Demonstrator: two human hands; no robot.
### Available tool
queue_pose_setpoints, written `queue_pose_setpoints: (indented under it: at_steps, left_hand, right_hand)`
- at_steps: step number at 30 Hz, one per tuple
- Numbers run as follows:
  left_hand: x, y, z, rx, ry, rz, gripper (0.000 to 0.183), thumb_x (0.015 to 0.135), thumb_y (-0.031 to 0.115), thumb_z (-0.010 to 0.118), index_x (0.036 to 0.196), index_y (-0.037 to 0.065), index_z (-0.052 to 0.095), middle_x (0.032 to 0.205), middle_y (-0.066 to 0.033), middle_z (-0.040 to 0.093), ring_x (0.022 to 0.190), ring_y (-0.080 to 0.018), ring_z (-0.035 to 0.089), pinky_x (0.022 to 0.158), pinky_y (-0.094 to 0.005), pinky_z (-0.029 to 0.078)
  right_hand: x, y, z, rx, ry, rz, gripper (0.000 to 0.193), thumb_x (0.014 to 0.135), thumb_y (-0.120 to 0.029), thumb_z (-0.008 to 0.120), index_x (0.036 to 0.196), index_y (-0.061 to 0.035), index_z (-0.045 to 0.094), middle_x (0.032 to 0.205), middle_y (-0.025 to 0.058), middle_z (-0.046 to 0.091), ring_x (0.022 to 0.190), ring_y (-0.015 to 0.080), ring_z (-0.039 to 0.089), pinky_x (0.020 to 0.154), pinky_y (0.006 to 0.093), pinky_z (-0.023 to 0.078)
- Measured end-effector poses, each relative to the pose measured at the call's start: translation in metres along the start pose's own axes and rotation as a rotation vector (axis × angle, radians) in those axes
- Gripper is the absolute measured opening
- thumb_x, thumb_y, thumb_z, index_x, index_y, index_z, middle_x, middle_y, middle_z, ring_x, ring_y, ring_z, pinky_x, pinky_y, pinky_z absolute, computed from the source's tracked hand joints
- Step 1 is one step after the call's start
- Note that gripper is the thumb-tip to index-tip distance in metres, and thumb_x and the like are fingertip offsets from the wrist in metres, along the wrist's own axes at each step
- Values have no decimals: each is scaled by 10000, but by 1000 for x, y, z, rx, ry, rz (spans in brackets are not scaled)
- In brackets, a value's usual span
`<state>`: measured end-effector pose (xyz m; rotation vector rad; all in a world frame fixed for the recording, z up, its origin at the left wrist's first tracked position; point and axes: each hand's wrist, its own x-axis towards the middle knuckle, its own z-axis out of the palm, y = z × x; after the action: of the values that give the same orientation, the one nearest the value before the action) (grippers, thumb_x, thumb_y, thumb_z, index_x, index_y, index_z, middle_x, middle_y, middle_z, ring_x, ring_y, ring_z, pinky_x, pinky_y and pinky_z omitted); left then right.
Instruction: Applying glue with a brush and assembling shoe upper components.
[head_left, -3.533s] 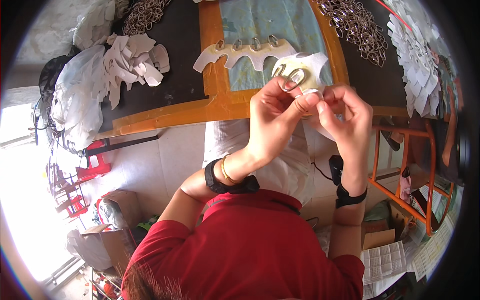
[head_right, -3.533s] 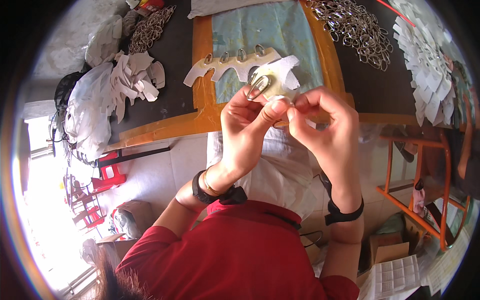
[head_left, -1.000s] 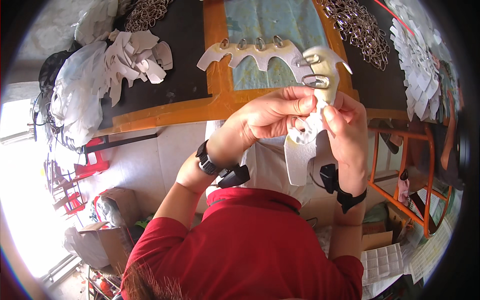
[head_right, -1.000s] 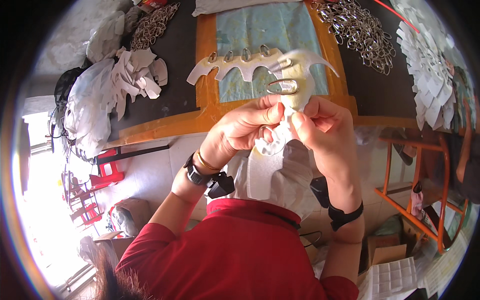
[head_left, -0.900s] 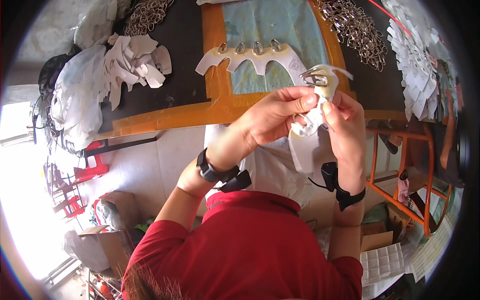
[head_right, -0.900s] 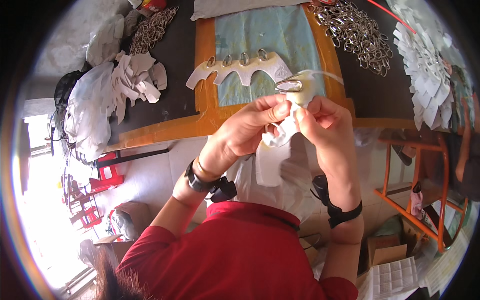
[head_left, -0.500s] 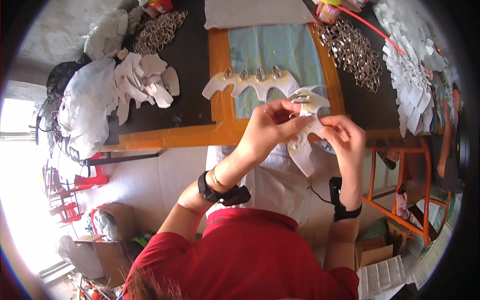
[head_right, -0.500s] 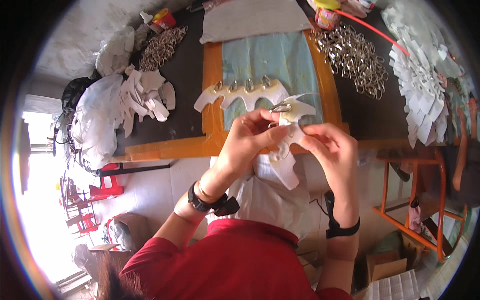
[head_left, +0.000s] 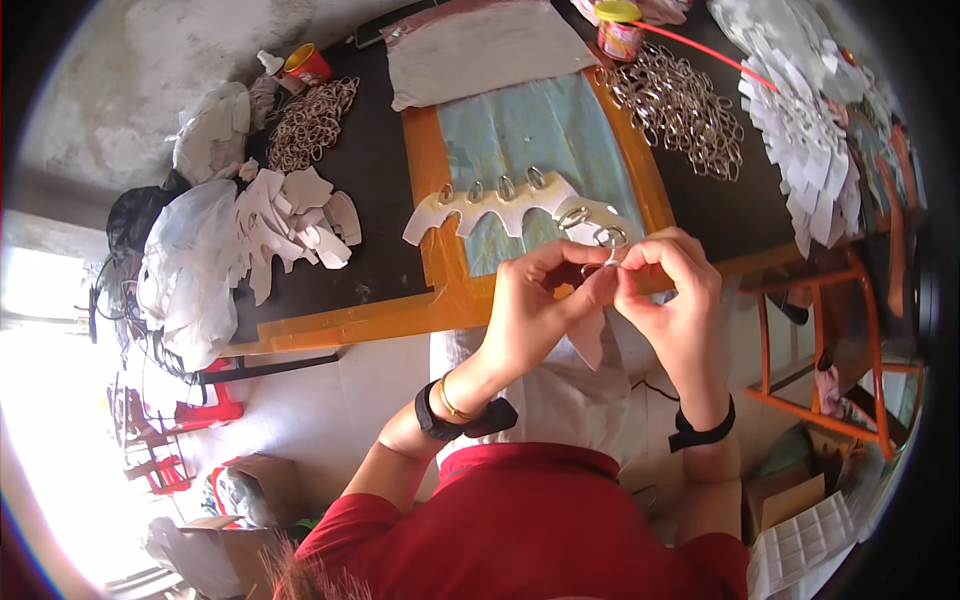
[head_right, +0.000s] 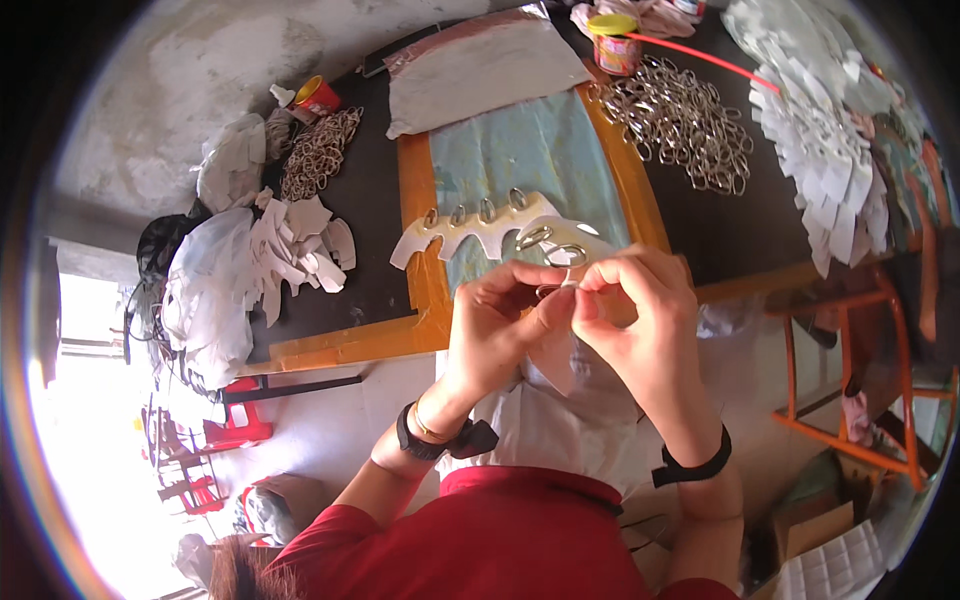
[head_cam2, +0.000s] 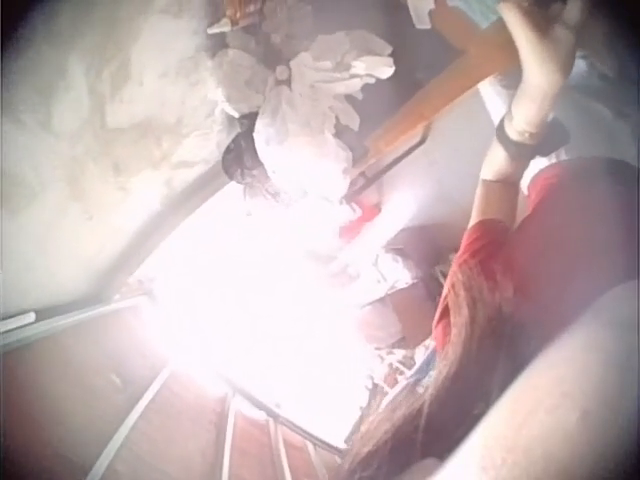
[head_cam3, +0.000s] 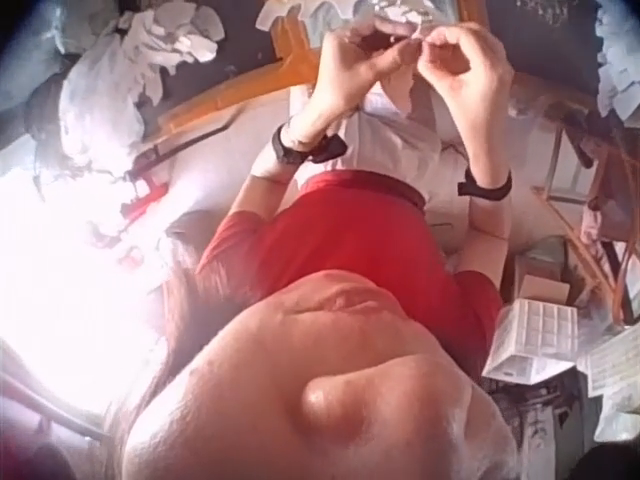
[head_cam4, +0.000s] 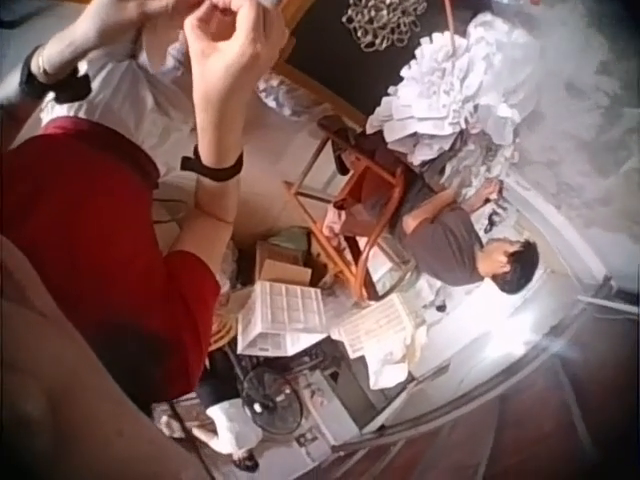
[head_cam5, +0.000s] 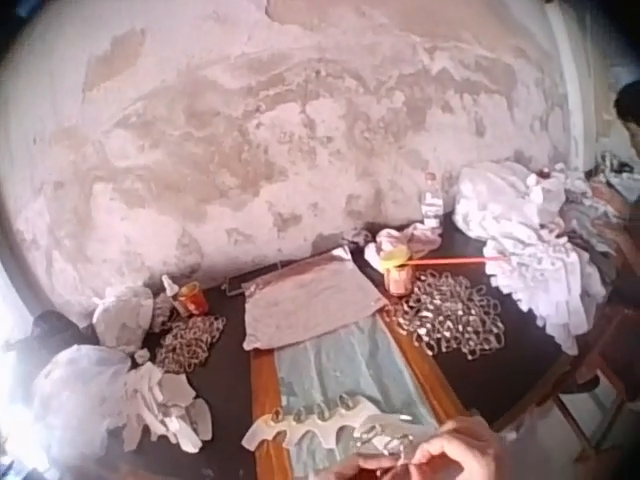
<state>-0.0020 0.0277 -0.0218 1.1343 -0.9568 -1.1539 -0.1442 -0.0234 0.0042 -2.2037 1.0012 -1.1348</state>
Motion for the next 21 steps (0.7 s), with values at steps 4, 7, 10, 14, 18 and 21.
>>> queue_pose_setpoints:
  at_steps: [4, 7, 10, 14, 18, 21]
  left_hand:
    - [4, 2, -1, -94, -36, -72, 166, 801, 83, 632, 917, -6, 554, 807, -18, 612, 720, -45, 551, 615, -192, 451]
    - [7, -2, -4, -144, -21, -76, 160, 804, 82, 629, 906, -1, 538, 787, -3, 596, 717, -40, 542, 603, -184, 441]
    - [6, -5, -7, -209, -18, -81, 155, 813, 66, 623, 936, -7, 563, 794, -6, 604, 717, -40, 544, 612, -179, 440]
    - [2, -2, -5, -190, -52, -14, 158, 832, 53, 606, 974, -18, 600, 848, -43, 630, 735, -49, 561, 632, -188, 457]
    - [1, 2, -12, 11, -46, 144, 167, 805, 32, 629, 954, -37, 598, 857, -77, 644, 771, -76, 592, 659, -204, 488]
    - [2, 11, -14, 21, -104, -28, 143, 781, -10, 638, 918, -28, 599, 887, -61, 623, 801, -97, 594, 682, -227, 518]
  right_hand:
    - [-3, 5, 9, -27, 89, -57, 180, 620, 8, 667, 711, -51, 523, 701, 33, 560, 647, 192, 539, 606, 304, 419]
    - [-5, 6, 11, 135, 26, 130, 142, 688, -7, 672, 729, -22, 537, 667, 38, 572, 582, 119, 528, 532, 251, 417]
    - [-7, 6, 8, 375, -71, 406, 136, 749, -47, 671, 739, 15, 551, 688, 44, 582, 617, 82, 530, 551, 223, 427]
    - [-8, 12, 10, 533, -34, 305, 141, 766, -62, 667, 760, 39, 569, 680, 32, 570, 596, 59, 511, 542, 195, 415]
    - [-5, 6, 2, 290, -82, 187, 99, 764, -28, 651, 768, 38, 577, 671, 9, 548, 593, 30, 491, 524, 170, 384]
    - [-8, 5, 2, 414, -122, 337, 56, 762, 1, 632, 765, 30, 585, 665, -18, 526, 582, 2, 451, 499, 157, 337]
